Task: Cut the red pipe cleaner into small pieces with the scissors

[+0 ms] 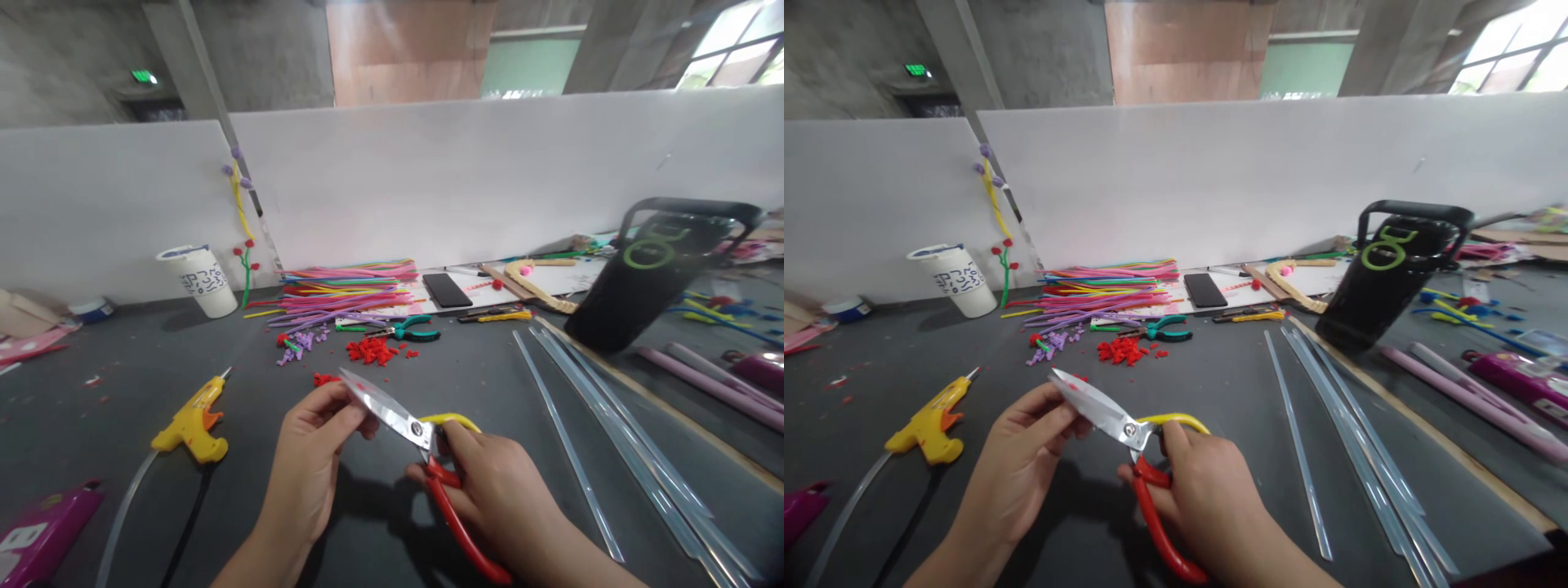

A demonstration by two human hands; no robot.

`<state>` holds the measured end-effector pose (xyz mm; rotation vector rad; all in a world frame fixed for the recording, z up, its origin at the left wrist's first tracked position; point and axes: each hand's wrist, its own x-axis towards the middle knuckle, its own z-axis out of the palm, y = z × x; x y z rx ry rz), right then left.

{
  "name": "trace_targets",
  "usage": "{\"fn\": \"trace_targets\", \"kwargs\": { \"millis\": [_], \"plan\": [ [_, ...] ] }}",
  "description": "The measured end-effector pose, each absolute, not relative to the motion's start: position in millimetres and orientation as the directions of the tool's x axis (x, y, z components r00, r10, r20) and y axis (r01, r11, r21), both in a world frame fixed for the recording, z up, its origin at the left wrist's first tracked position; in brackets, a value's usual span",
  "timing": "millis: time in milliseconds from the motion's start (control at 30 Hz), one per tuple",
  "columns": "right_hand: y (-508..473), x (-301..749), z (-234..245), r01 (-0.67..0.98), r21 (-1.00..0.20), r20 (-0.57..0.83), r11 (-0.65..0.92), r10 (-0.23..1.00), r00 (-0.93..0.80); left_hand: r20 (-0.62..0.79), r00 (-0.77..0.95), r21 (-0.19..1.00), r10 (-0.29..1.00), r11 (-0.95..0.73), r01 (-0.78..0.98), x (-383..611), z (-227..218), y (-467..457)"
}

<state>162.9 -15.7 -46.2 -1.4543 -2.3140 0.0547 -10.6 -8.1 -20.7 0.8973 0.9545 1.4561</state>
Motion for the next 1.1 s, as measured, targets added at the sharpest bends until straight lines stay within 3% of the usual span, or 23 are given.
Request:
{"fn": "trace_targets", "kwargs": {
  "millis": [200, 367, 500, 633, 733, 833, 1000, 1100],
  "plan": [
    [-10.9, 166.2, -45.6, 0.877, -0.292, 0.269, 0.382, 0.912, -0.308, -0.045, -0.12, 0.921, 0.992, -0.005, -0.391, -12.0, -23.6, -7.1],
    [-1.2, 178.2, -33.9, 0.86, -0.277, 0.405, 0.428, 0.864, -0.299, -0.022, -0.186, 0.916, 0.982, -0.055, -0.398, -17.8, -21.9, 1.7],
    [4.5, 194.4, -28.2, 0.849, -0.139, 0.451, 0.509, 0.796, -0.403, 0.136, -0.236, 0.93, 0.962, -0.206, -0.304, -26.4, -16.1, 4.6],
    [4.0, 204.7, -28.0, 0.866, -0.088, 0.393, 0.492, 0.816, -0.423, 0.304, -0.058, 0.952, 0.951, -0.305, -0.007, -27.3, -11.3, -4.4],
    [2.0, 207.3, -28.4, 0.872, -0.086, 0.381, 0.482, 0.825, -0.418, 0.245, 0.111, 0.948, 0.963, -0.262, 0.182, -22.2, -10.0, -10.9],
    [0.8, 209.7, -27.6, 0.868, -0.085, 0.395, 0.489, 0.817, -0.421, 0.128, 0.213, 0.954, 0.969, -0.179, 0.241, -17.9, -9.0, -11.6],
    [-0.4, 222.1, -23.5, 0.837, -0.123, 0.4, 0.533, 0.799, -0.45, 0.044, 0.115, 0.982, 0.992, -0.064, 0.177, -17.7, -9.4, -4.8],
    [-1.9, 227.5, -20.2, 0.796, -0.285, 0.419, 0.534, 0.816, -0.397, 0.025, 0.137, 0.99, 0.99, -0.044, 0.137, -17.3, -12.9, -2.1]
  ]
}}
